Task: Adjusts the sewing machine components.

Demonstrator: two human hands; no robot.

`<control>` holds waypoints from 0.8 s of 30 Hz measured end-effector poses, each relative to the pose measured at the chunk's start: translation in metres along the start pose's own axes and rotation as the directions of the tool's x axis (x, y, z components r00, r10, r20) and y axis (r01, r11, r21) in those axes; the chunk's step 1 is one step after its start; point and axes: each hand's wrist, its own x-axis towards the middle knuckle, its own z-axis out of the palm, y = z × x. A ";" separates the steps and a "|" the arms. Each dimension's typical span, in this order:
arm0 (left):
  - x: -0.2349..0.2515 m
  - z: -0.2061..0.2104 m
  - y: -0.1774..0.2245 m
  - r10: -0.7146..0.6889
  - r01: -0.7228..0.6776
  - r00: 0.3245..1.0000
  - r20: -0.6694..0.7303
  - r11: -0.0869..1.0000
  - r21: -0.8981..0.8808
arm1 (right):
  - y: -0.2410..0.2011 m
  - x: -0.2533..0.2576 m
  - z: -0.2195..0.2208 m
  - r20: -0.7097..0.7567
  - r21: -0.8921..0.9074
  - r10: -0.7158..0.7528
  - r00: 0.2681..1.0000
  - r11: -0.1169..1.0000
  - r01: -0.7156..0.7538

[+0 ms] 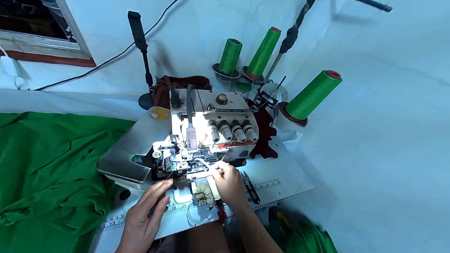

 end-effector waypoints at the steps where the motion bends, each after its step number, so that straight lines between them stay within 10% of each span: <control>1: 0.000 0.000 0.000 0.000 0.000 1.000 0.001 1.000 -0.002 | -0.002 -0.001 -0.001 -0.017 -0.024 -0.003 1.000 1.000 0.003; 18: -0.001 0.001 -0.002 -0.011 0.011 1.000 -0.002 1.000 -0.029 | -0.012 -0.034 -0.005 -0.355 -0.390 -0.382 0.853 0.890 0.236; 24: -0.002 0.000 -0.003 -0.014 0.014 1.000 -0.003 1.000 -0.023 | -0.014 -0.044 -0.020 0.170 -0.377 -0.143 0.975 0.905 0.199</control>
